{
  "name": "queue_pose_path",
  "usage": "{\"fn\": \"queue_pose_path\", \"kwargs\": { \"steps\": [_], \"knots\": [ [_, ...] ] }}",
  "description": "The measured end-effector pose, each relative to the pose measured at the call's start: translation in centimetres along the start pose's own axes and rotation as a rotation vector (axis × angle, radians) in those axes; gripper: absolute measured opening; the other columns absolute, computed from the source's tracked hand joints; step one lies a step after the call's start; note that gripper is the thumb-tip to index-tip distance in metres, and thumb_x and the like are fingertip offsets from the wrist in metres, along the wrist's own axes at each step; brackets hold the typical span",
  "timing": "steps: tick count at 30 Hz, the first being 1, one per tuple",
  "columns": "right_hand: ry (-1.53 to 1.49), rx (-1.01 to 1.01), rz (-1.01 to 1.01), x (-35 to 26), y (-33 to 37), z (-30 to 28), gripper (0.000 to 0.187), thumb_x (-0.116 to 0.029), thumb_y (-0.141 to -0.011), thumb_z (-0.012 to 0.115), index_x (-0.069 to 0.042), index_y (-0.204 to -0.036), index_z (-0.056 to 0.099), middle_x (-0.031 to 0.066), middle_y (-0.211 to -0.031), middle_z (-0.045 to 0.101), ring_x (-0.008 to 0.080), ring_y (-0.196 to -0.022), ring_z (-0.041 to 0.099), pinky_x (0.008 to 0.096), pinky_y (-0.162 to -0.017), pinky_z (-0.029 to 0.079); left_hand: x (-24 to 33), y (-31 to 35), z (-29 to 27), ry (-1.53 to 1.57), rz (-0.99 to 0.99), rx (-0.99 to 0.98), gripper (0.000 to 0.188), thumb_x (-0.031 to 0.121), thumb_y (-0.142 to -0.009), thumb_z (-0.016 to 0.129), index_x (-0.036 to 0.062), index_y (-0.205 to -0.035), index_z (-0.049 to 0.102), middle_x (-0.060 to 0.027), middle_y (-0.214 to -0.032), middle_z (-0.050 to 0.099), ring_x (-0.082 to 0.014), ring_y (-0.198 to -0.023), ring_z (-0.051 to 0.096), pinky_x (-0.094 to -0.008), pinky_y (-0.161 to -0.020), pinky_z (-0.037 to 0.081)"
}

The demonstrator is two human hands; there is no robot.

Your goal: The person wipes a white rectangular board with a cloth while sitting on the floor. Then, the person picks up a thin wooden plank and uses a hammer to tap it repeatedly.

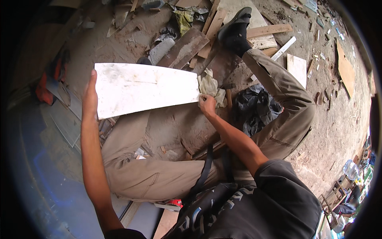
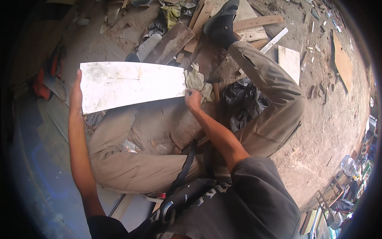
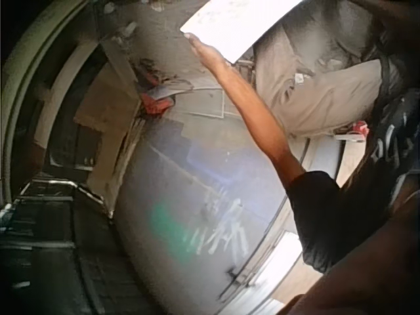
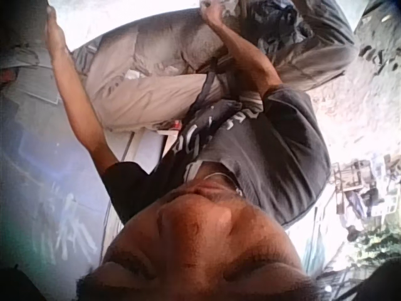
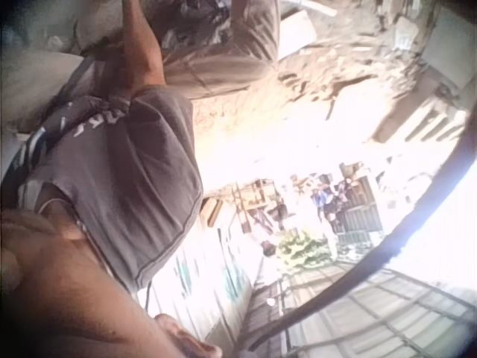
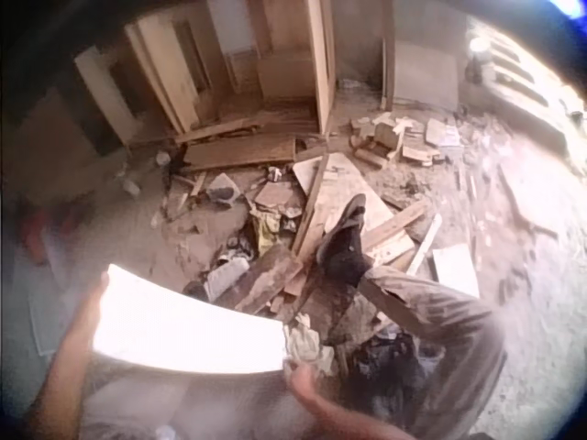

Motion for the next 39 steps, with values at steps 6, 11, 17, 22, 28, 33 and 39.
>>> {"fn": "queue_pose_path", "kwargs": {
  "steps": [6, 11, 17, 22, 28, 33, 39],
  "knots": [
    [-0.052, -0.112, -0.005, -1.9, 1.5, 0.0, 0.022, -0.017, -0.086, 0.065, 0.003, -0.095, 0.07, 0.0179, -0.079, 0.069, 0.0217, -0.071, 0.067, 0.0326, -0.067, 0.051, -1.3, -0.6, -1.4, -0.047, -0.031, 0.047, 0.066, 0.053, -0.095, 0.049, -0.0067, -0.123, 0.057, -0.0152, -0.118, 0.064, -0.0198, -0.105, 0.063, -0.0287, -0.092, 0.046],
    [0.012, -0.136, -0.139, -1.1, 1.2, 1.6, 0.018, -0.011, -0.086, 0.062, 0.004, -0.094, 0.069, 0.0173, -0.077, 0.068, 0.0214, -0.071, 0.066, 0.0328, -0.067, 0.051, -0.8, -0.7, -1.2, -0.053, -0.001, 0.045, 0.067, 0.053, -0.095, 0.049, -0.0068, -0.124, 0.057, -0.0154, -0.118, 0.063, -0.0196, -0.105, 0.063, -0.0284, -0.093, 0.046],
    [0.007, -0.144, 0.026, 1.3, 0.4, 1.6, 0.013, -0.008, -0.086, 0.06, 0.004, -0.088, 0.067, 0.0143, -0.072, 0.065, 0.0204, -0.067, 0.063, 0.0341, -0.064, 0.049, 0.1, -0.6, -0.5, -0.068, 0.023, 0.048, 0.068, 0.054, -0.094, 0.05, -0.0072, -0.123, 0.057, -0.0161, -0.117, 0.063, -0.0194, -0.105, 0.063, -0.0282, -0.092, 0.046],
    [-0.072, -0.041, -0.346, -3.9, 3.0, 2.1, 0.011, -0.004, -0.084, 0.058, 0.003, -0.086, 0.066, 0.0214, -0.076, 0.064, 0.035, -0.074, 0.065, 0.0412, -0.069, 0.05, 0.5, 0.2, -0.1, -0.045, 0.017, 0.019, 0.067, 0.053, -0.094, 0.051, -0.0071, -0.123, 0.057, -0.0158, -0.116, 0.064, -0.0189, -0.102, 0.064, -0.0272, -0.089, 0.048],
    [0.017, -0.194, -0.001, -0.6, 1.2, 2.1, 0.017, -0.011, -0.087, 0.062, 0.004, -0.092, 0.067, 0.017, -0.081, 0.067, 0.0254, -0.07, 0.064, 0.0355, -0.069, 0.05, 1.3, 0.4, 1.1, -0.047, 0.069, 0.006, 0.067, 0.053, -0.094, 0.051, -0.0069, -0.123, 0.057, -0.0154, -0.115, 0.064, -0.0185, -0.102, 0.064, -0.0259, -0.089, 0.047],
    [-0.121, -0.069, -0.354, -5.7, 3.1, 2.5, 0.017, -0.014, -0.087, 0.064, 0.002, -0.091, 0.068, 0.0143, -0.079, 0.067, 0.0222, -0.067, 0.064, 0.0345, -0.066, 0.05, 0.2, 0.7, 0.2, -0.01, -0.014, -0.005, 0.066, 0.052, -0.094, 0.052, -0.0068, -0.124, 0.056, -0.0148, -0.117, 0.064, -0.0186, -0.103, 0.063, -0.0268, -0.09, 0.047],
    [0.032, -0.066, -0.222, -2.7, -2.0, 2.4, 0.013, -0.009, -0.085, 0.065, 0.003, -0.091, 0.068, 0.0169, -0.084, 0.068, 0.028, -0.079, 0.067, 0.0347, -0.071, 0.052, -0.7, -0.5, -0.4, 0.107, -0.056, -0.011, 0.064, 0.049, -0.096, 0.051, -0.005, -0.129, 0.053, -0.0135, -0.123, 0.061, -0.0189, -0.104, 0.063, -0.0283, -0.091, 0.048]
  ]
}}
Point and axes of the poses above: each hand's wrist, its own y-axis away from the middle knuckle, its own z-axis out of the palm, x = y × z, the point moved 7 cm from there along -y, towards the middle knuckle
